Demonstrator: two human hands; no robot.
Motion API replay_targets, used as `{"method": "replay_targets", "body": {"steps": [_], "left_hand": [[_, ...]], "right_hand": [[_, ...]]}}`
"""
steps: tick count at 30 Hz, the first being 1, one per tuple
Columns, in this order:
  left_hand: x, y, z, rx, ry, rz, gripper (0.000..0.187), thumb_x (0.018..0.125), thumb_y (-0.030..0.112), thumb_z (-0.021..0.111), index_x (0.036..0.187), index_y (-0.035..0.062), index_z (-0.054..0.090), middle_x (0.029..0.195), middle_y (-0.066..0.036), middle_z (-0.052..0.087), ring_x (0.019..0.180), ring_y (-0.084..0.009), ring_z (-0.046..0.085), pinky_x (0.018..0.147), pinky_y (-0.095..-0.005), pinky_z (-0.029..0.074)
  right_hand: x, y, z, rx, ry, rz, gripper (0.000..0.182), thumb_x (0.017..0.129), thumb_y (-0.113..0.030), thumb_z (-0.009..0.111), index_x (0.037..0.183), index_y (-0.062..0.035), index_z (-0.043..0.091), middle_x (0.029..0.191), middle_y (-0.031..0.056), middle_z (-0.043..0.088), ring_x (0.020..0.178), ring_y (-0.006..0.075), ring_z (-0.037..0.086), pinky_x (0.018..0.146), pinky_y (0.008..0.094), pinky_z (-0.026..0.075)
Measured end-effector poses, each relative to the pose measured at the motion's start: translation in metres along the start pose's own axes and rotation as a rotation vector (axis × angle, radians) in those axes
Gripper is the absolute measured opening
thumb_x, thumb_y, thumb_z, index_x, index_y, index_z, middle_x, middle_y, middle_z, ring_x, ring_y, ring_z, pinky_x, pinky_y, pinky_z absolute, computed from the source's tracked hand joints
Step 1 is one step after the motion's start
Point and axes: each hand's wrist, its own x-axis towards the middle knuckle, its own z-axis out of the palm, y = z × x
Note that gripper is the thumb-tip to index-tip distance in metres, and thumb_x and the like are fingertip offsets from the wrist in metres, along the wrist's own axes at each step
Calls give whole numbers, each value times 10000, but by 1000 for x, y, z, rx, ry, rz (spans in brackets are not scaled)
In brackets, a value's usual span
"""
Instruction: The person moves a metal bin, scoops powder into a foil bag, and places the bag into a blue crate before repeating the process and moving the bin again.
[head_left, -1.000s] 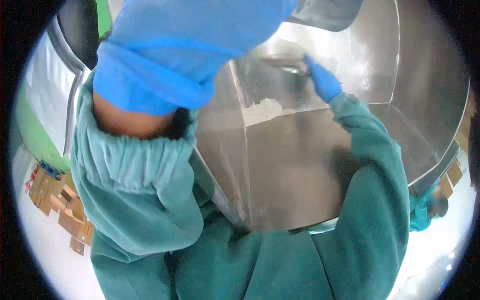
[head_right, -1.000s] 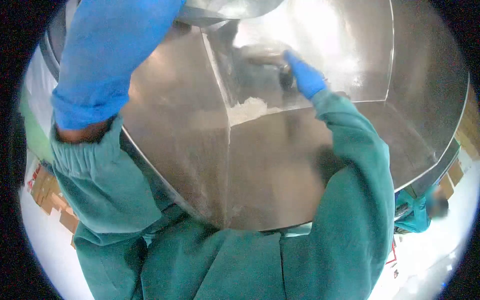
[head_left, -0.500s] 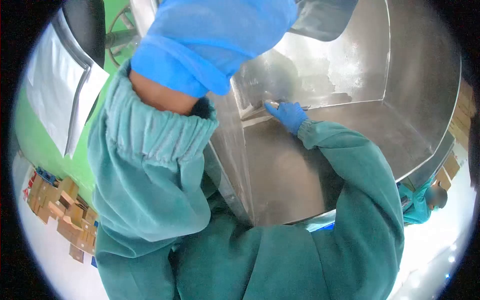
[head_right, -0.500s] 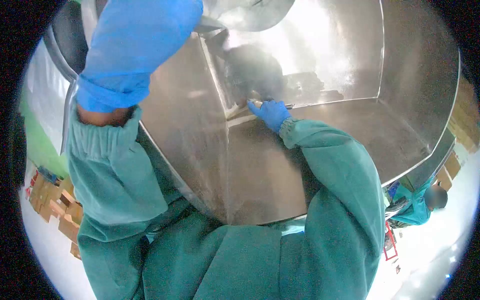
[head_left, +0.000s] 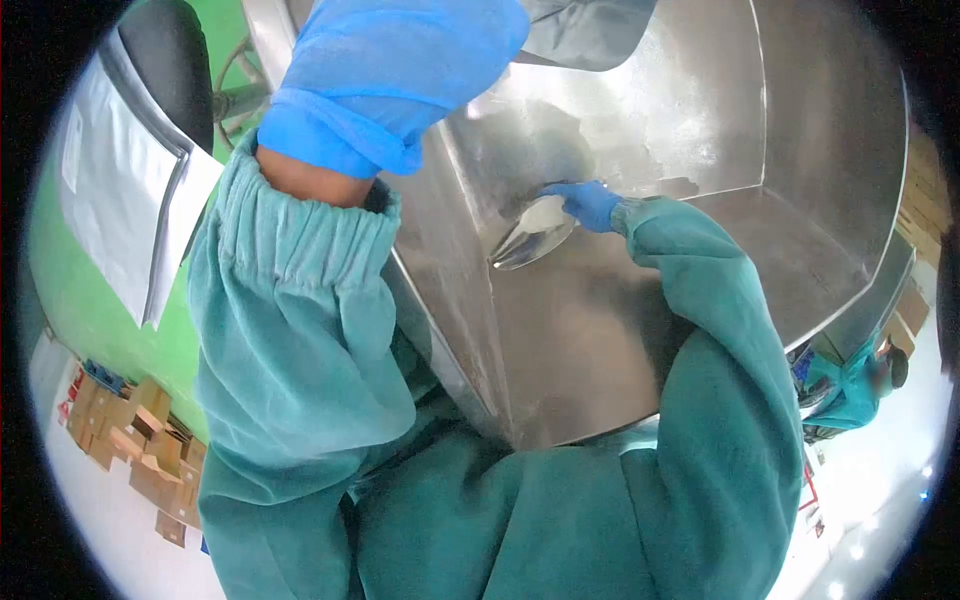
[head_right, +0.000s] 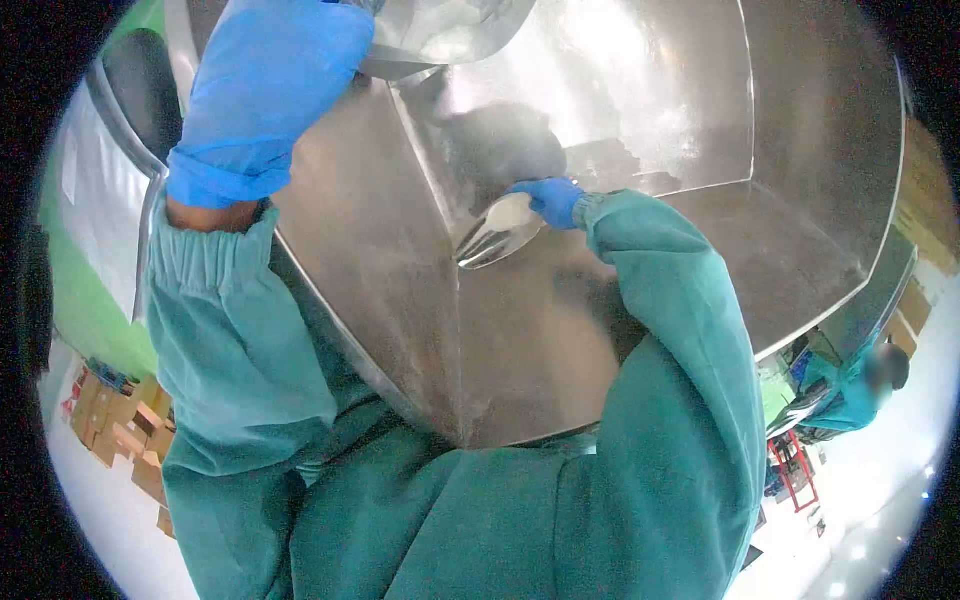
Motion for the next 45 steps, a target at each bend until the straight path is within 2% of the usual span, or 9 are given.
{"method": "replay_targets", "body": {"steps": [4, 9, 16, 24, 32, 38, 41, 43, 45], "left_hand": [[-1, -21, 5, -52, 112, 257, 265, 698, -29, 525, 954, -21, 593, 880, -183, 573, 786, -293, 575, 701, -322, 481], [1, -18, 2, -22, 66, 173, 255, 699, -22, 532, 947, -22, 592, 883, -178, 572, 805, -295, 572, 712, -330, 477], [-2, -19, 1, -139, 34, 138, 251, 695, -21, 529, 938, -31, 591, 878, -188, 569, 784, -296, 570, 696, -339, 478], [-1, 2, -11, -43, -28, 5, 254, 689, -32, 519, 932, -37, 591, 839, -193, 575, 760, -301, 573, 679, -343, 480], [0, -8, -3, 25, 45, 237, 236, 701, -33, 533, 928, -25, 595, 879, -168, 572, 798, -287, 576, 709, -331, 482], [-5, -9, -8, -27, 86, 335, 238, 708, -35, 534, 936, -11, 597, 885, -160, 568, 800, -279, 576, 704, -318, 484], [-2, 11, -21, -19, 34, 292, 244, 712, -24, 540, 950, -17, 592, 877, -161, 569, 778, -281, 574, 688, -317, 486], [10, 32, -37, -227, -277, -334, 248, 714, -13, 547, 959, -27, 586, 871, -165, 569, 762, -275, 575, 670, -310, 487], [3, 11, -24, -204, -208, -232, 253, 709, -7, 544, 957, -31, 584, 865, -172, 565, 759, -284, 570, 673, -321, 482]], "right_hand": [[-5, 31, 3, 90, 145, 54, 536, 811, -20, 465, 1299, -235, 410, 957, 105, 609, 871, 281, 596, 757, 417, 477], [-20, 24, 11, -689, 279, -52, 649, 815, -67, 483, 1367, -319, 255, 894, 114, 568, 774, 264, 595, 596, 406, 444], [-31, -19, 18, -598, 11, 50, 581, 843, -91, 465, 1351, -317, 296, 967, 120, 580, 869, 293, 597, 690, 424, 463], [-12, 64, 5, 138, 56, -80, 509, 812, -131, 515, 1300, -213, 397, 1207, 138, 529, 1066, 311, 536, 910, 378, 426], [-28, 35, -20, -190, 213, 103, 700, 743, 62, 476, 1320, -317, 358, 890, 106, 604, 869, 286, 583, 767, 375, 444], [-47, 36, -4, -623, 134, 48, 652, 814, -19, 452, 1332, -391, 312, 988, 81, 581, 899, 244, 577, 699, 424, 416], [-51, 26, 6, -697, 68, 73, 641, 834, -39, 426, 1333, -419, 291, 988, 66, 574, 866, 238, 587, 674, 425, 419], [-51, 26, 12, -700, 14, 131, 632, 843, -47, 413, 1331, -429, 287, 986, 57, 572, 855, 238, 591, 667, 421, 423], [-49, 28, 15, -621, 101, 122, 666, 784, -77, 533, 1347, -341, 298, 903, 79, 590, 794, 256, 587, 631, 421, 446]]}}
